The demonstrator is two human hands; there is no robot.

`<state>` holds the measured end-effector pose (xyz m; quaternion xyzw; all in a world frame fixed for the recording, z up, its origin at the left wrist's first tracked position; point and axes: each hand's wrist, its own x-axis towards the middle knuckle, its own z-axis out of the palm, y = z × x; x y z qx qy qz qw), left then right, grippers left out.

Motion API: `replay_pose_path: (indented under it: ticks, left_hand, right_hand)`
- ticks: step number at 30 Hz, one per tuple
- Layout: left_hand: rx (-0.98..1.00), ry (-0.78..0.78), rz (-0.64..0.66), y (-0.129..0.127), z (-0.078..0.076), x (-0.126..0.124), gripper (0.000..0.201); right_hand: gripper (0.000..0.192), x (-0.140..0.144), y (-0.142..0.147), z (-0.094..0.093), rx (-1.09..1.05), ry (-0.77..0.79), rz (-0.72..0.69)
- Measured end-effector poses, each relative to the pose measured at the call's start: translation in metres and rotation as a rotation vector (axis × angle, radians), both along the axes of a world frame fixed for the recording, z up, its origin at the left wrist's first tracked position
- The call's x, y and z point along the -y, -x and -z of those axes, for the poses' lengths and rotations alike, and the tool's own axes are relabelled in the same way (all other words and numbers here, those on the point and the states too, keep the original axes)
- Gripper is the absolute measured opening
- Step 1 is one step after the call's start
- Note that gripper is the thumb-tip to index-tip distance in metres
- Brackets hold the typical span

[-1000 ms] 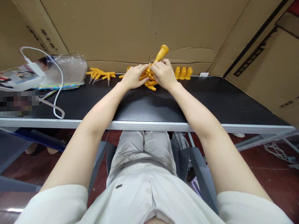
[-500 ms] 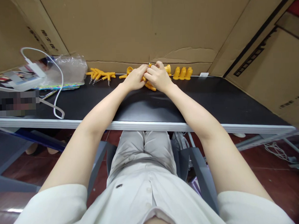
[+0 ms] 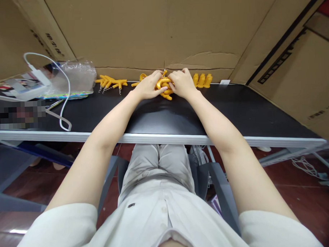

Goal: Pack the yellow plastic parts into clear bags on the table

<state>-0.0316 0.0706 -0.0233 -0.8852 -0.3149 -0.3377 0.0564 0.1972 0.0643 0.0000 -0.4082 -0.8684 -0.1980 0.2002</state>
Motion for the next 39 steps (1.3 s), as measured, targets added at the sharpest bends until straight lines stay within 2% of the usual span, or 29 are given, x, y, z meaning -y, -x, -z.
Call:
replay_pose_path:
  ticks: [3, 10, 15, 18, 24, 29, 33, 39]
  left_hand:
    - [-0.009, 0.034, -0.033, -0.001, -0.004, 0.006, 0.077]
    - [-0.044, 0.045, -0.162, -0.007, -0.005, 0.005, 0.045]
    - [0.004, 0.012, -0.223, 0.003, -0.003, 0.002, 0.041]
    - [0.023, 0.003, -0.216, 0.009, -0.001, 0.002, 0.037]
    - [0.055, 0.014, -0.224, 0.008, -0.001, -0.004, 0.032]
    - [-0.009, 0.047, -0.305, 0.003, 0.000, -0.008, 0.038]
    - [-0.026, 0.053, -0.362, 0.001, 0.000, -0.005, 0.036]
    - [-0.023, 0.031, -0.428, 0.001, -0.007, 0.005, 0.027]
  right_hand:
    - [0.042, 0.006, 0.003, -0.003, 0.015, 0.013, 0.022]
    - [0.039, 0.010, 0.006, -0.003, 0.008, 0.034, 0.032]
    - [0.038, 0.003, 0.009, 0.001, -0.010, 0.090, 0.056]
    - [0.037, 0.000, 0.013, 0.001, -0.001, 0.113, 0.061]
    - [0.046, -0.004, 0.016, 0.002, -0.086, -0.011, -0.032]
    - [0.043, -0.007, 0.012, 0.002, -0.068, -0.071, -0.037]
    - [0.043, -0.008, 0.009, 0.003, -0.092, -0.139, -0.093]
    - [0.036, -0.002, 0.010, 0.002, -0.030, 0.008, -0.066]
